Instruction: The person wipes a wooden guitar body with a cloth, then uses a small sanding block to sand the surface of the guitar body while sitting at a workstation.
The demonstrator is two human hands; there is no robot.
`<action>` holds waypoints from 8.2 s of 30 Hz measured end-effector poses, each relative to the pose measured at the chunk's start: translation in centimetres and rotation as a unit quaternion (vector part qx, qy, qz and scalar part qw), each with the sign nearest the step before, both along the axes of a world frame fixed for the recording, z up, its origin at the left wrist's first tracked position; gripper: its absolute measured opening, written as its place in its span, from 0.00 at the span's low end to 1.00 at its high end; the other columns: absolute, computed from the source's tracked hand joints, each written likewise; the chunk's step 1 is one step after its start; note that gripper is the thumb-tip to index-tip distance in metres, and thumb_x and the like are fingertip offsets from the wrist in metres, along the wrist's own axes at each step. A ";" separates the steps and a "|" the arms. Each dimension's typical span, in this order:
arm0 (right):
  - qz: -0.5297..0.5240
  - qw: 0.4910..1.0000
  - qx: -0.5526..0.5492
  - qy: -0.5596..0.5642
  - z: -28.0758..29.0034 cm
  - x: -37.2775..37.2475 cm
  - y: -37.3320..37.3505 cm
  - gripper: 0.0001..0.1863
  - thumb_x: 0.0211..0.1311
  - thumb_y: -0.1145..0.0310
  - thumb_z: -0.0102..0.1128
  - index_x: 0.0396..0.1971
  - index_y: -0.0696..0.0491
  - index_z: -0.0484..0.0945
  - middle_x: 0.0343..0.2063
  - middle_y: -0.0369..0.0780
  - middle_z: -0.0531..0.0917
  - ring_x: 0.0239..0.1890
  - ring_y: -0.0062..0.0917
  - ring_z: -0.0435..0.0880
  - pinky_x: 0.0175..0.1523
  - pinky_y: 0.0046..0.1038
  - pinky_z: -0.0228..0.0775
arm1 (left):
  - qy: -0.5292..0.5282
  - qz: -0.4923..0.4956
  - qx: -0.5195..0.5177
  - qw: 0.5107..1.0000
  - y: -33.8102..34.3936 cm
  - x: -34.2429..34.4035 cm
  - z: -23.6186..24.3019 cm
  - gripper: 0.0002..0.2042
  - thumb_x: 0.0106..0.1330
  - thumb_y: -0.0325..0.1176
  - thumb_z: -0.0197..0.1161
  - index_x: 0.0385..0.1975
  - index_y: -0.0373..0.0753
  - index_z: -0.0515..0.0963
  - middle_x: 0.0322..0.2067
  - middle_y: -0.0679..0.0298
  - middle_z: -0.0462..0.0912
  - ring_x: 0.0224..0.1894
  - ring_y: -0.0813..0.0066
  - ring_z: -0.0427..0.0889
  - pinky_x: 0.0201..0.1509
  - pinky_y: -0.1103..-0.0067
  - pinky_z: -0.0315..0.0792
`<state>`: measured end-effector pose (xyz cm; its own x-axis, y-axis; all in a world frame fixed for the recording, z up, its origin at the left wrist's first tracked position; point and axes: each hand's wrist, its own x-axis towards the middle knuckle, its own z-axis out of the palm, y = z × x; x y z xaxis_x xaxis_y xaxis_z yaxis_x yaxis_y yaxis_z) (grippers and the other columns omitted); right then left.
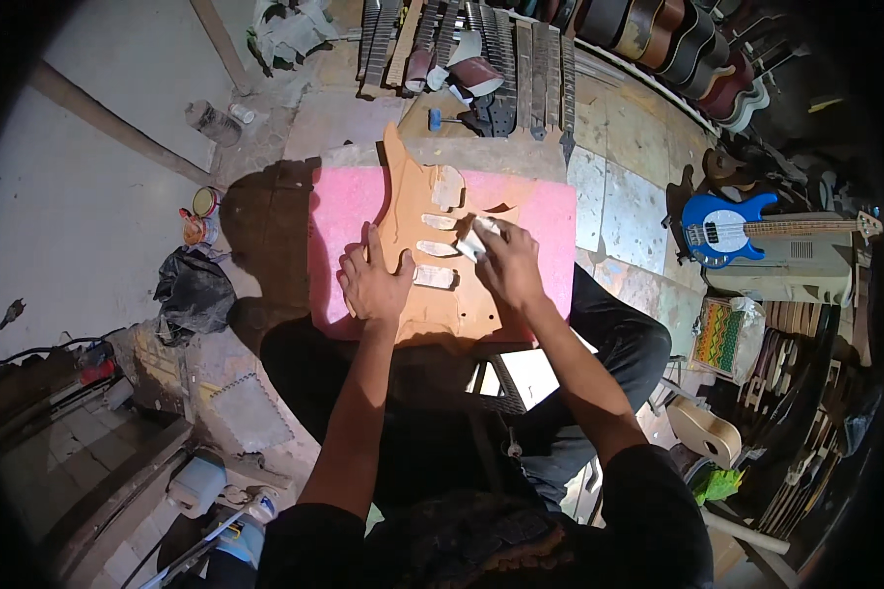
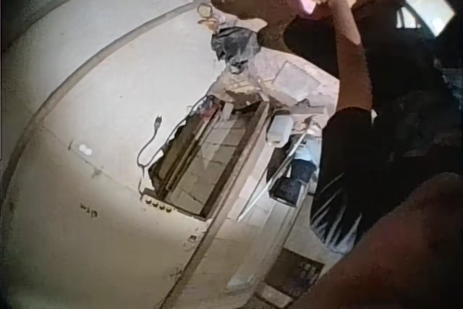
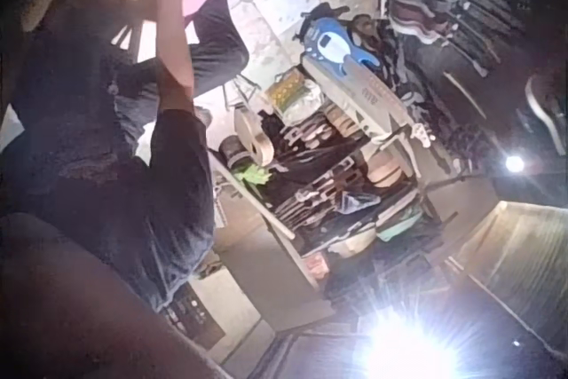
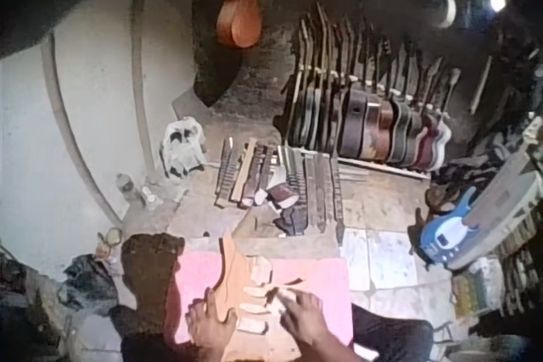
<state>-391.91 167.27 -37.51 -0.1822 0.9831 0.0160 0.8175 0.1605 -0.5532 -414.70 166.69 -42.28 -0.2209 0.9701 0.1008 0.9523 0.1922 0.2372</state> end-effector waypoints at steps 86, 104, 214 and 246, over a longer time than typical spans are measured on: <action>0.051 0.993 0.105 -0.024 -2.2 -1.5 -9.2 0.28 0.52 0.73 0.67 0.57 0.44 0.79 0.57 0.44 0.75 0.55 0.38 0.75 0.56 0.39 0.66 | -0.006 -0.003 0.014 1.000 0.0 -0.3 -0.6 0.38 0.58 0.57 0.63 0.68 0.47 0.66 0.44 0.54 0.75 0.51 0.53 0.73 0.54 0.60 0.68; -0.008 0.998 0.063 0.029 -2.4 -1.8 -1.2 0.29 0.56 0.70 0.64 0.61 0.45 0.75 0.57 0.46 0.75 0.56 0.43 0.71 0.60 0.44 0.60 | -0.016 -0.002 0.004 1.000 0.1 0.3 -0.4 0.37 0.58 0.56 0.63 0.68 0.47 0.66 0.45 0.54 0.74 0.52 0.54 0.72 0.55 0.59 0.68; -0.009 0.988 0.153 -0.024 -1.1 -4.4 -8.9 0.17 0.65 0.64 0.59 0.53 0.48 0.79 0.37 0.38 0.79 0.34 0.26 0.76 0.34 0.26 0.65 | -0.006 0.004 -0.001 1.000 -0.4 0.3 -0.9 0.37 0.60 0.57 0.61 0.68 0.47 0.65 0.48 0.53 0.74 0.53 0.54 0.73 0.56 0.60 0.68; -0.064 0.997 0.048 0.014 0.0 -5.4 -10.5 0.14 0.66 0.61 0.57 0.47 0.51 0.78 0.37 0.40 0.76 0.38 0.28 0.74 0.42 0.32 0.65 | 0.001 0.012 0.003 1.000 -0.3 0.2 -0.8 0.37 0.59 0.56 0.63 0.68 0.46 0.65 0.47 0.54 0.75 0.52 0.55 0.74 0.55 0.60 0.69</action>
<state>-397.36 156.74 -37.47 -0.0528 0.9921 0.1135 0.8189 0.1080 -0.5636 -414.49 166.42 -43.08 -0.2447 0.9637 0.1067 0.9477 0.2145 0.2363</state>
